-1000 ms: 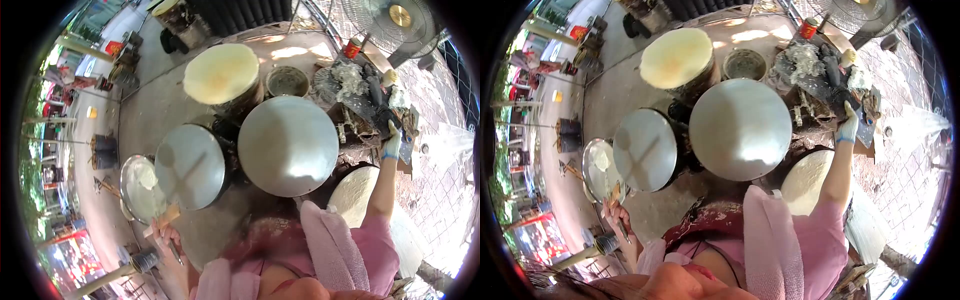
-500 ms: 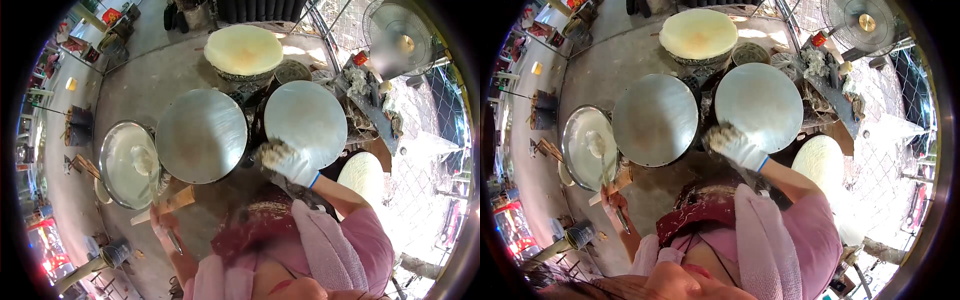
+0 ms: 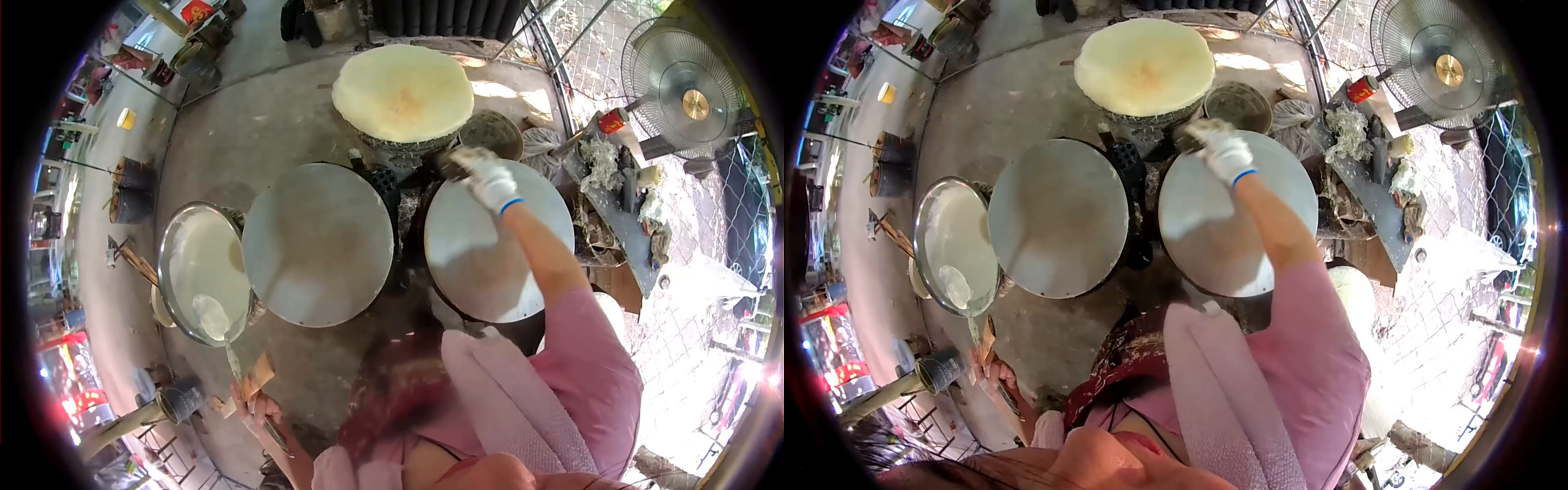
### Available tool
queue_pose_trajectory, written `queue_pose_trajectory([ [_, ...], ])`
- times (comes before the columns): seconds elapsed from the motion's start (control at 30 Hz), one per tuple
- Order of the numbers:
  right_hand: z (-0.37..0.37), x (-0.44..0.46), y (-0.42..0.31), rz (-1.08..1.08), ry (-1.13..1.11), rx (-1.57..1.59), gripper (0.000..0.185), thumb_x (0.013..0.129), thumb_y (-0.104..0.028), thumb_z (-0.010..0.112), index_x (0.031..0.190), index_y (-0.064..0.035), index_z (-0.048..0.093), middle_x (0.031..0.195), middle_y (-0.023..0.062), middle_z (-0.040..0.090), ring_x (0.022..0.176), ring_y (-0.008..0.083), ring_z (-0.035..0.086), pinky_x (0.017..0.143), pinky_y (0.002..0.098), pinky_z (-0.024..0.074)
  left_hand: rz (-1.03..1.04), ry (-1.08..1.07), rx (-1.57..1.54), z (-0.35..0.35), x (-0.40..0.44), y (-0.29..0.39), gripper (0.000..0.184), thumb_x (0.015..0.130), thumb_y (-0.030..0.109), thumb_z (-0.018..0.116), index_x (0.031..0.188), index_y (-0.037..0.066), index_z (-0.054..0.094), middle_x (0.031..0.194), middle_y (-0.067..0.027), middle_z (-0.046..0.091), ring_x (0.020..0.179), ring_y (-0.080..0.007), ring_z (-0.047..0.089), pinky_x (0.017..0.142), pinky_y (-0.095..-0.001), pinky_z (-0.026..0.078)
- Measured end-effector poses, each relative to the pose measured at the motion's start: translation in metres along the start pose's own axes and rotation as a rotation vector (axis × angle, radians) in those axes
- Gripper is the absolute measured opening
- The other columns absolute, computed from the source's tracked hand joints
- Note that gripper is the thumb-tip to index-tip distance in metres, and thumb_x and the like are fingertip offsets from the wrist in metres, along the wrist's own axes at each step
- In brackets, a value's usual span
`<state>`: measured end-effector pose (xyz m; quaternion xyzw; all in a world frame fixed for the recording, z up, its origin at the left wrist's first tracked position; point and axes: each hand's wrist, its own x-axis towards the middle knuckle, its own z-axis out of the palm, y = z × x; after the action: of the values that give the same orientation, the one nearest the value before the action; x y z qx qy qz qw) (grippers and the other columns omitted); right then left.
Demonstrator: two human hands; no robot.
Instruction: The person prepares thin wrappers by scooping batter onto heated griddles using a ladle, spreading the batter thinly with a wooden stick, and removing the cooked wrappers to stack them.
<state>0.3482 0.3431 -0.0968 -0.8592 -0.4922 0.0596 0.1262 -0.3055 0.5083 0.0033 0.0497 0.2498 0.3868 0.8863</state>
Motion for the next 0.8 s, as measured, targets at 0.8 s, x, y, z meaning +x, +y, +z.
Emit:
queue_pose_trajectory([
  [0.8,0.12,-0.286,-0.259,1.17,0.214,0.083,0.062,0.089,-0.031,0.063,0.146,-0.0244,0.038,0.146,0.0192,0.042,0.112,0.0429,0.057,0.09,0.0495,0.05,-0.08,-0.013,0.263,-0.043,0.121,0.205,0.029,0.101,0.022,0.052,0.122,0.002,0.054,0.076,-0.0108,0.058,0.036,-0.0083,0.036,0.033,-0.0171,0.032],
])
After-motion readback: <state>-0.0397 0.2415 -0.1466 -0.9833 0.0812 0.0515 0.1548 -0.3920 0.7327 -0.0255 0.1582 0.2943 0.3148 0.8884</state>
